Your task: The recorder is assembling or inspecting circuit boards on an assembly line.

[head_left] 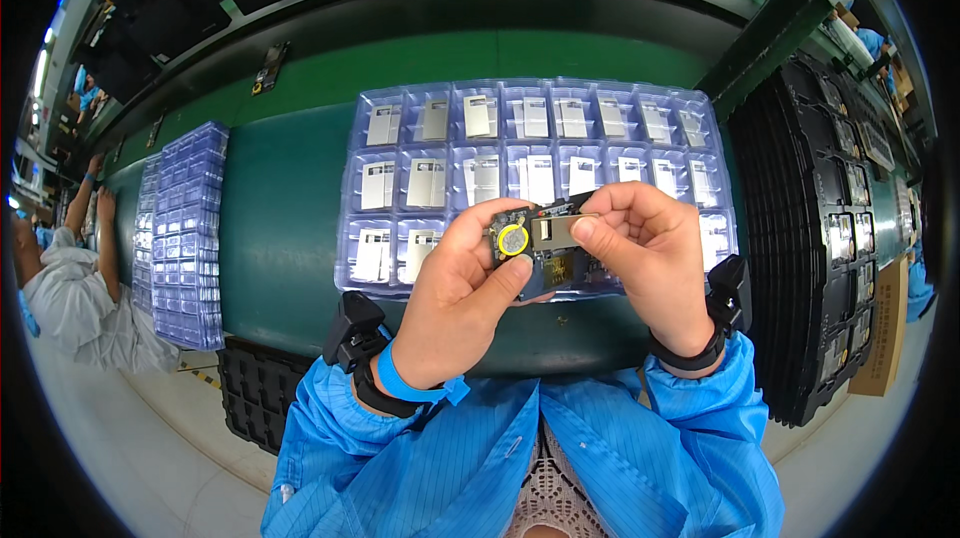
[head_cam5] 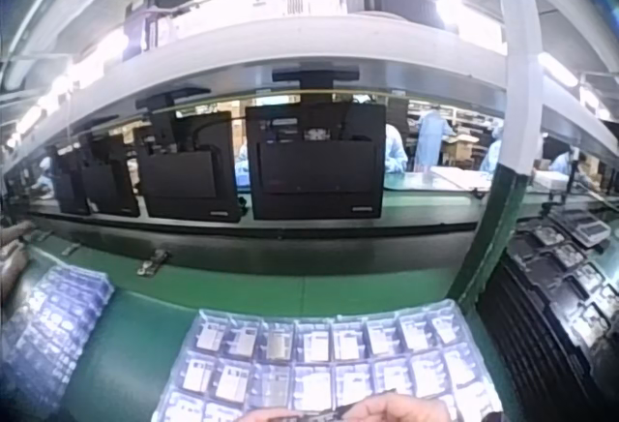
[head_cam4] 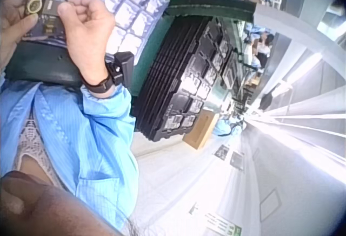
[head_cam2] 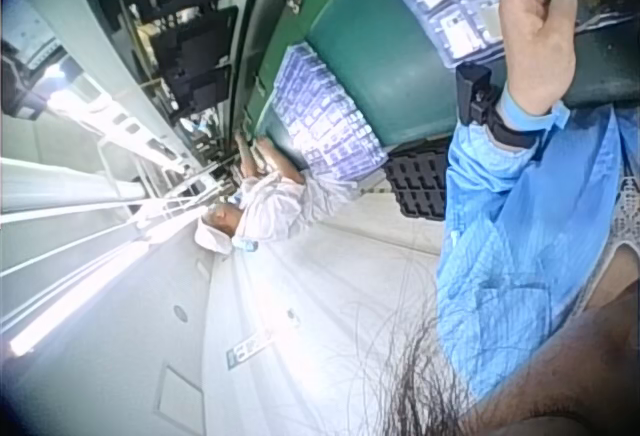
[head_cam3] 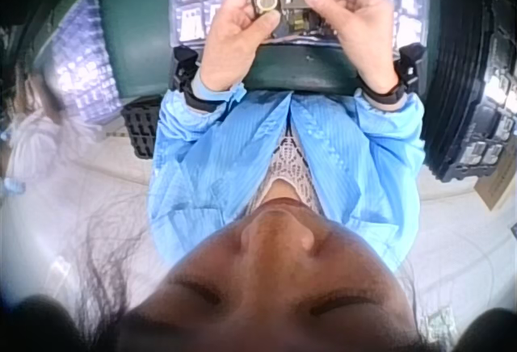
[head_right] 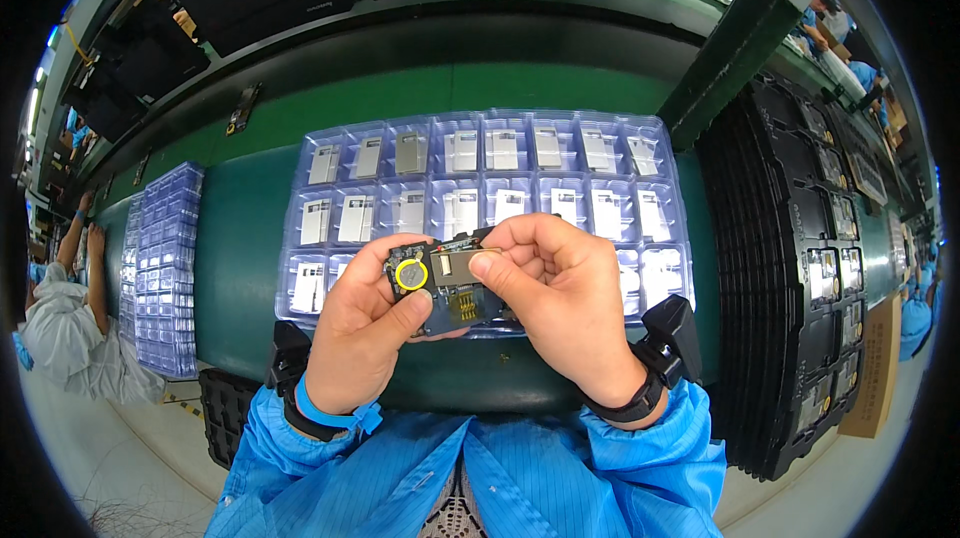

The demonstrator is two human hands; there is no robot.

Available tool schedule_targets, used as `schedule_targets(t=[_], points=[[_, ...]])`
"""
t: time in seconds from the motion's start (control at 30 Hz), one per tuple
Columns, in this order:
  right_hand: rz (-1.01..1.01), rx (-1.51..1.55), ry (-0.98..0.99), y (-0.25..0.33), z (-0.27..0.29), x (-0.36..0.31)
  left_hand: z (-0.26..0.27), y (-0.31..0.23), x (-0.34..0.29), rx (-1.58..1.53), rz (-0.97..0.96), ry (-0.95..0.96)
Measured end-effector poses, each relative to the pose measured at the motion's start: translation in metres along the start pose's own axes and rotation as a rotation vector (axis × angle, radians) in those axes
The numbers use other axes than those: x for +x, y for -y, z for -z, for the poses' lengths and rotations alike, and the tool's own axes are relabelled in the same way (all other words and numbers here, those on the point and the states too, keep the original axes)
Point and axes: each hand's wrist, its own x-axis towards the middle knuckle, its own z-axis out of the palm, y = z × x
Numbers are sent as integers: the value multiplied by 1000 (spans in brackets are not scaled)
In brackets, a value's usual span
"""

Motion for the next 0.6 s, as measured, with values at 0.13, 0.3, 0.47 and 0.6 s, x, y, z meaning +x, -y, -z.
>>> schedule_targets(t=[0.13, 0.3, 0.47, 0.6], points=[[4, 5, -4, 0, 0, 0, 0, 1, 1, -4, 1, -3], [28, -22, -16, -2, 0, -1, -1, 2, 2, 1, -7, -4], [63, -27, -42, -1, -2, -3, -1, 1, 2, 23, -19, -4], [91, -28, -55, -2, -2, -4, -1, 0, 1, 4, -1, 16]])
